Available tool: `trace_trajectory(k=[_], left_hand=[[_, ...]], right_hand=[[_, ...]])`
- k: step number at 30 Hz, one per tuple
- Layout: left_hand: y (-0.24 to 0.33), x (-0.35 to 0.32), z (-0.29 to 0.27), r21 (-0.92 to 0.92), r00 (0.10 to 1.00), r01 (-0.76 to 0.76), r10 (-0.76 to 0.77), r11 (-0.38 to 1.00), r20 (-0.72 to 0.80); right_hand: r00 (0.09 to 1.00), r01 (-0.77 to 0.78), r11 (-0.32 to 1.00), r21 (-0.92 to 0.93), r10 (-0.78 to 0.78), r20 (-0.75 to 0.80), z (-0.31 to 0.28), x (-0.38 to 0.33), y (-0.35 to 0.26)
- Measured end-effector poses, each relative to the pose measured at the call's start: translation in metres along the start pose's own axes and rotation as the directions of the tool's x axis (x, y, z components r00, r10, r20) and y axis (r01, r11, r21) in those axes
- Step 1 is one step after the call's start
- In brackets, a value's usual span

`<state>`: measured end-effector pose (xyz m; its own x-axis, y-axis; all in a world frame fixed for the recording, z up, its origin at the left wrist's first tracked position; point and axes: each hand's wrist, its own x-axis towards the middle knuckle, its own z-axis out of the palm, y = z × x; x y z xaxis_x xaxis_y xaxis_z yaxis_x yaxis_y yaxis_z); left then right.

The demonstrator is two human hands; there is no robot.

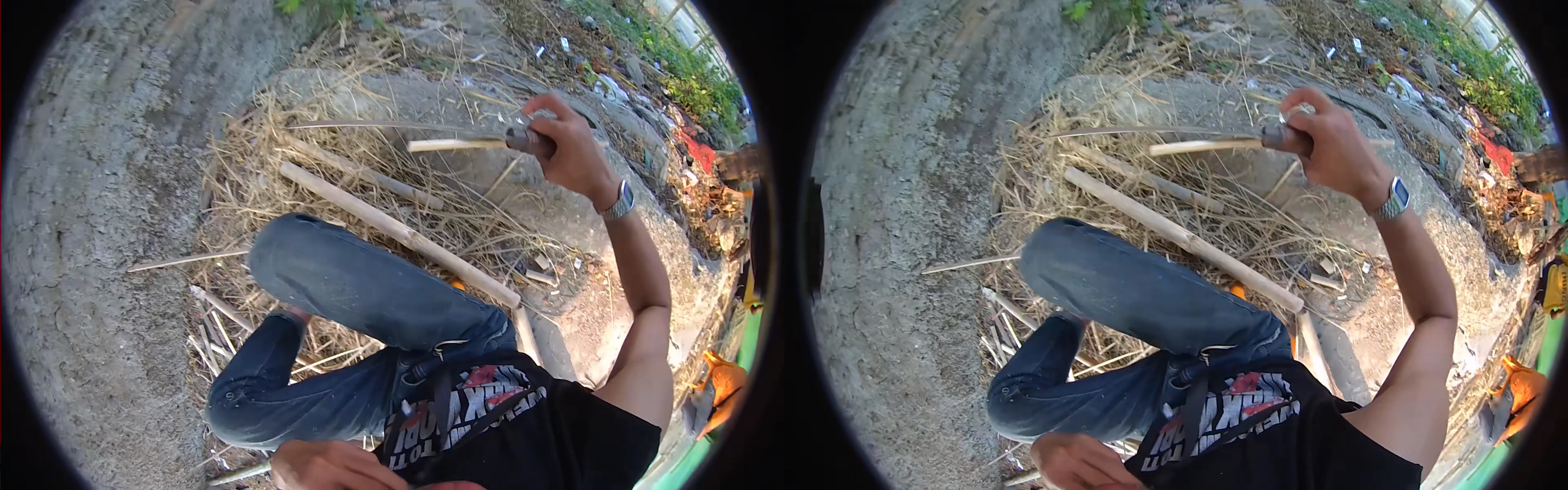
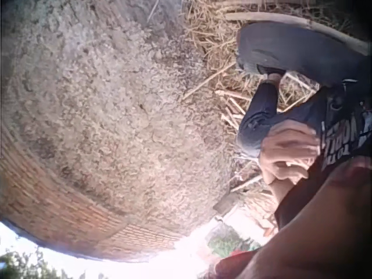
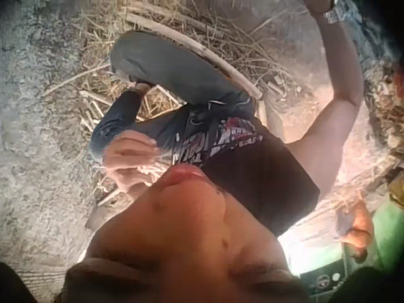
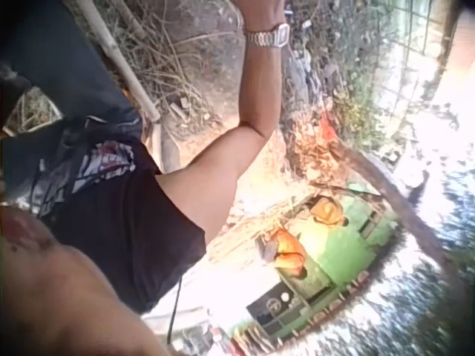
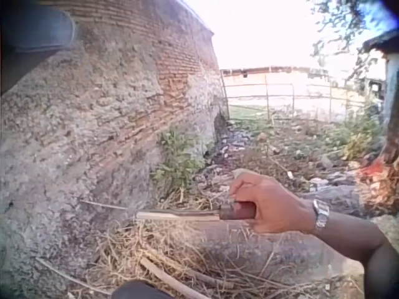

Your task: The person shaves a thin bamboo strip using a machete and then splits the end of a bamboo pole with the same tool.

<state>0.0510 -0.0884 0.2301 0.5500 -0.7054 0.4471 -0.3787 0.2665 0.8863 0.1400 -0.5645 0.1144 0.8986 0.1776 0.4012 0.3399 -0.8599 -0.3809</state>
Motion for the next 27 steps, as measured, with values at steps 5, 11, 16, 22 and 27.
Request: trace_trajectory(k=[5,11,16,22,27], left_hand=[[0.066,0.023,-0.025,0.55,0.904,0.398,-0.416,0.734,-0.1],[0.083,0.005,-0.063,0.654,0.947,0.302,-0.298,0.693,-0.122],[0.077,0.019,-0.11,0.674,0.904,0.427,-0.263,0.603,-0.337],[0.025,-0.009,-0.193,0.565,0.755,0.592,-0.15,0.575,-0.638],[-0.034,-0.03,-0.243,0.564,0.697,0.627,-0.064,0.538,-0.714]], right_hand=[[0.972,0.215,0.974,-0.067,-0.22,-0.079,-0.075,0.145,-0.085],[0.918,0.123,0.915,0.385,0.043,-0.395,-0.119,0.233,-0.162],[0.753,0.221,0.85,0.478,0.163,-0.638,-0.126,0.262,-0.187],[0.975,0.155,-0.02,0.988,-0.161,-0.156,-0.021,0.325,-0.252],[0.947,0.295,0.276,0.915,-0.215,-0.241,0.003,0.389,-0.29]])
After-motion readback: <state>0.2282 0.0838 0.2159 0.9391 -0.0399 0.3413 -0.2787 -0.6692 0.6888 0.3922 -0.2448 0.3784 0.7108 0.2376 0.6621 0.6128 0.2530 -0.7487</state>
